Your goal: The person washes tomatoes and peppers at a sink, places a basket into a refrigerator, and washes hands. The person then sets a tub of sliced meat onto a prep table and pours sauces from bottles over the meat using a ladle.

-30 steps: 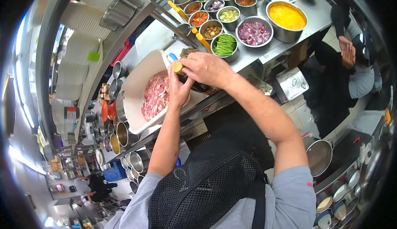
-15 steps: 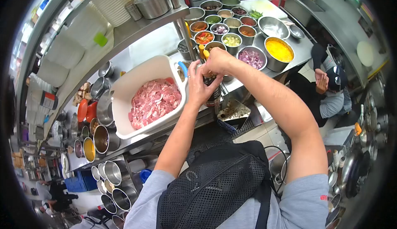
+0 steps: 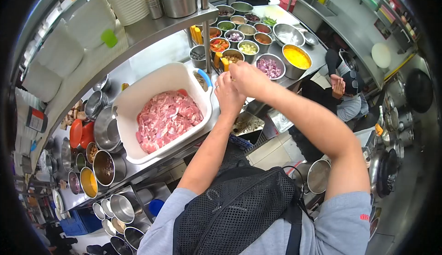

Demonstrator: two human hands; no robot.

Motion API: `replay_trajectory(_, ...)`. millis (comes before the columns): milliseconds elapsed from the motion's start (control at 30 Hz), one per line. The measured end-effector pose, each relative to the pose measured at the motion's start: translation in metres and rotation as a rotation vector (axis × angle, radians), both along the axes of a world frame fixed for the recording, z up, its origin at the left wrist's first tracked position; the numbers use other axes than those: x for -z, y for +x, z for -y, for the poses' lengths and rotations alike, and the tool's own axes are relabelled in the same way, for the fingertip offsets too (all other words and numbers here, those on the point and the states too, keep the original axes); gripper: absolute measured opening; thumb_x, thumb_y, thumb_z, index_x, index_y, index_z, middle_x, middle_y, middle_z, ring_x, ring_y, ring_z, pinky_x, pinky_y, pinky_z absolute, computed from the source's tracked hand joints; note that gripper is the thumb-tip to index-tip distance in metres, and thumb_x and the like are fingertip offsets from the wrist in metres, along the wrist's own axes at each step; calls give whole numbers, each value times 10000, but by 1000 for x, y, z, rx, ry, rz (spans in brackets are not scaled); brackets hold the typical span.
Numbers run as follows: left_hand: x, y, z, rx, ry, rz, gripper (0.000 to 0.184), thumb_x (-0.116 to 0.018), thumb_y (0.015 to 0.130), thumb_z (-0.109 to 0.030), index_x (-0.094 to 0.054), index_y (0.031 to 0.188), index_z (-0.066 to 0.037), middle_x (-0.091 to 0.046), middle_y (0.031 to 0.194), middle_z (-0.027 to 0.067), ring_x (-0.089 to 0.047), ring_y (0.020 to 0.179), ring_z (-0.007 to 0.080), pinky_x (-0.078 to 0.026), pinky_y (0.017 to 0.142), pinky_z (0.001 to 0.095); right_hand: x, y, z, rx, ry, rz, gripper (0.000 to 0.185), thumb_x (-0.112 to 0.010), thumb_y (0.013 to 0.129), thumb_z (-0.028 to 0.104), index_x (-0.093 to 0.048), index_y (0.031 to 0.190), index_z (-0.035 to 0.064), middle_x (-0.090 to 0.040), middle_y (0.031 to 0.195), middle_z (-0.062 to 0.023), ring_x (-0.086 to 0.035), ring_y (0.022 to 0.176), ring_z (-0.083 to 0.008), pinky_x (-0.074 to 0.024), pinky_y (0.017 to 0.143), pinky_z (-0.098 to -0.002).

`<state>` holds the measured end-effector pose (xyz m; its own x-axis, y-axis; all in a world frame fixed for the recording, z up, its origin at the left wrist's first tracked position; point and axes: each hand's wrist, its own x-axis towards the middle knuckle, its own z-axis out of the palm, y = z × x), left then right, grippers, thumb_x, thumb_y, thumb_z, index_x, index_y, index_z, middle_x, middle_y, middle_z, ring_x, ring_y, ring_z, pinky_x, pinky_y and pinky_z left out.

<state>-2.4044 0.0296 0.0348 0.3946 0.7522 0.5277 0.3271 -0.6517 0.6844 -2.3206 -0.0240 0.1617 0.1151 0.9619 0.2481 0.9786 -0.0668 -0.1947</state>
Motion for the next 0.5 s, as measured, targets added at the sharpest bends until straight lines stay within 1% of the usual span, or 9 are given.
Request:
replay_trajectory(67,15,0,-14,153,-35,114,902,-912,711,-304,-472,1447,-24,-532,1425,183,-502,1355,393,-407,1116,514,0,-16,24,-9,99,-13,180,-680,915,95,-614,1029,-27,-622,1016,-206,-686,898,-418,-569,800,-486)
replay_trajectory(100,19,-6,-19,237,-61,88,988,-917,703,-320,-426,1492,12,-522,1457,218,-504,1378,407,-421,1131,513,4,-16,30,-14,94,-6,180,-680,915,95,-614,1029,-27,-622,1016,-206,-686,898,-418,-569,800,-486)
replay_trajectory(167,11,-18,-25,291,-103,63,1025,-926,691,-344,-416,1504,17,-531,1453,220,-522,1365,406,-443,1111,513,20,-13,35,57,292,-283,164,-715,906,58,-597,997,-10,-578,1013,-170,-675,837,-367,-568,769,-444)
replay_trajectory(200,8,-21,-30,350,-142,32,1064,-935,680,-369,-407,1516,23,-539,1449,222,-540,1352,406,-464,1092,513,24,-14,35,54,295,-285,164,-715,906,58,-597,997,-10,-578,1013,-170,-675,837,-367,-568,769,-444)
replay_trajectory(233,11,-21,-38,356,-139,-41,1136,-950,653,-416,-390,1549,0,-558,1428,228,-568,1317,411,-489,1064,505,28,-15,34,88,314,-357,196,-744,895,46,-594,1010,-5,-564,1012,-145,-670,846,-315,-564,771,-408)
replay_trajectory(267,11,-20,-44,355,-135,-49,1136,-950,653,-416,-390,1549,0,-558,1428,228,-568,1317,411,-489,1064,505,32,-17,33,123,331,-432,231,-772,884,35,-591,1022,0,-551,1011,-120,-665,855,-263,-560,773,-372)
replay_trajectory(367,10,-19,-56,472,-155,-145,1149,-958,638,-445,-400,1574,-82,-565,1436,228,-572,1318,395,-477,1087,503,38,-12,30,139,349,-446,218,-774,889,47,-604,1012,-10,-567,1007,-123,-666,871,-263,-553,779,-375)
replay_trajectory(467,-2,-22,-64,588,-199,-149,1151,-966,625,-458,-415,1565,-85,-590,1407,224,-585,1299,389,-473,1091,493,36,-4,34,135,354,-458,166,-753,902,39,-627,1000,-8,-599,1028,-147,-680,922,-307,-556,804,-401)
replay_trajectory(500,-3,-21,-71,636,-222,-161,1168,-973,602,-488,-427,1554,-87,-609,1382,225,-593,1283,388,-468,1099,477,39,1,34,78,374,-401,158,-744,903,34,-632,1008,-4,-611,1055,-155,-680,947,-335,-557,820,-415)
